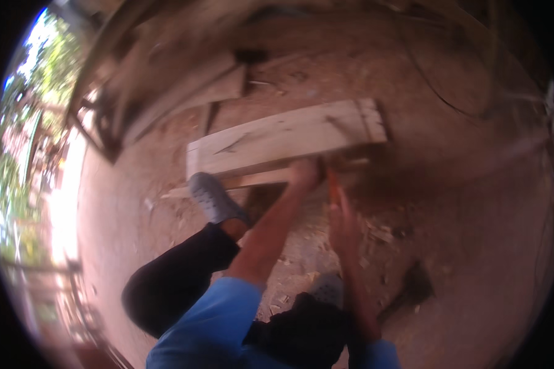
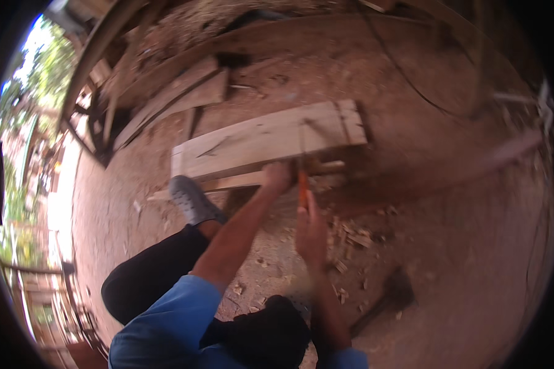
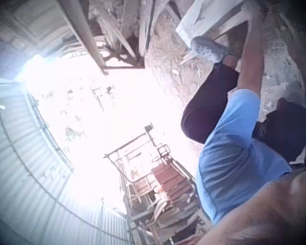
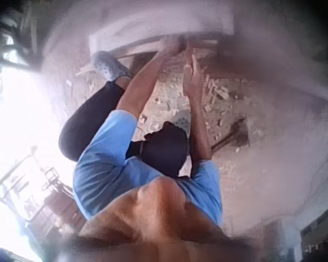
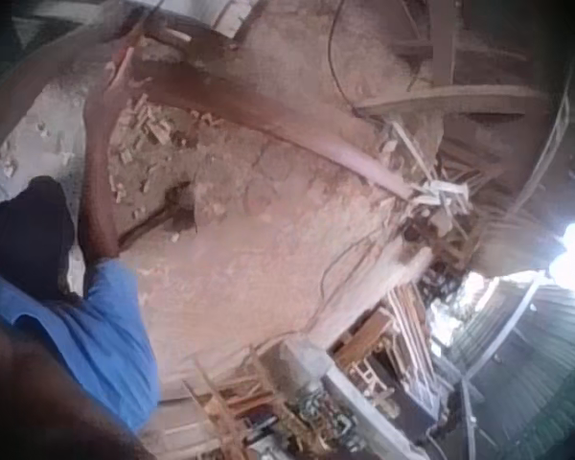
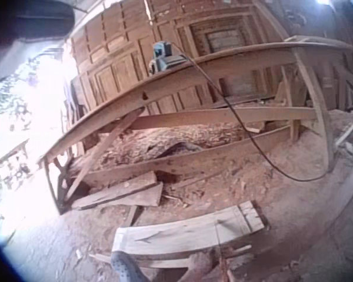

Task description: The person uses a machete to split and shape a piece of wood on the ground. They repeatedly strike the wood to break it into smaller pieces and then use the machete to carve and refine the edges.

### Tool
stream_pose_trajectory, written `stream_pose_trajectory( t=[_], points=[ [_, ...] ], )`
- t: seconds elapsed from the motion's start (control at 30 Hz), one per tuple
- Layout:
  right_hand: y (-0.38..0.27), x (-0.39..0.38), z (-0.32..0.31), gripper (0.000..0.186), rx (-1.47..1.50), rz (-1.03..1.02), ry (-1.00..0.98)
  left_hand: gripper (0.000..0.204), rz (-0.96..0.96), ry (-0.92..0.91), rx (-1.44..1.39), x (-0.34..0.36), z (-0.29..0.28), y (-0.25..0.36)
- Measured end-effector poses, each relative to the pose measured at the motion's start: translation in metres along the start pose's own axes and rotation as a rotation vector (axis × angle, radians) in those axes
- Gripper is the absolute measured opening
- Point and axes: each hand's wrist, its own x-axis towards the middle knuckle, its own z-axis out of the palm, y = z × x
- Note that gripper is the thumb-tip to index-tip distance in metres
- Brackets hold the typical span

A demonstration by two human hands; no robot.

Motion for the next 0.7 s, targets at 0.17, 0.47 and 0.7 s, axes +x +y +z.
stream_pose_trajectory(
  t=[0.17,0.47,0.7],
  points=[
    [-0.011,-0.009,0.005,0.050,0.142,0.037,0.042,0.029,0.018,-0.027,-0.059,-0.017,-0.032,0.017],
    [-0.042,-0.048,-0.021,0.051,0.072,0.230,-0.058,0.038,0.013,0.014,0.031,0.015,-0.036,0.006],
    [-0.028,-0.121,-0.050,0.050,0.125,0.238,-0.052,0.045,-0.042,-0.118,0.031,0.016,-0.049,0.008]
  ],
)
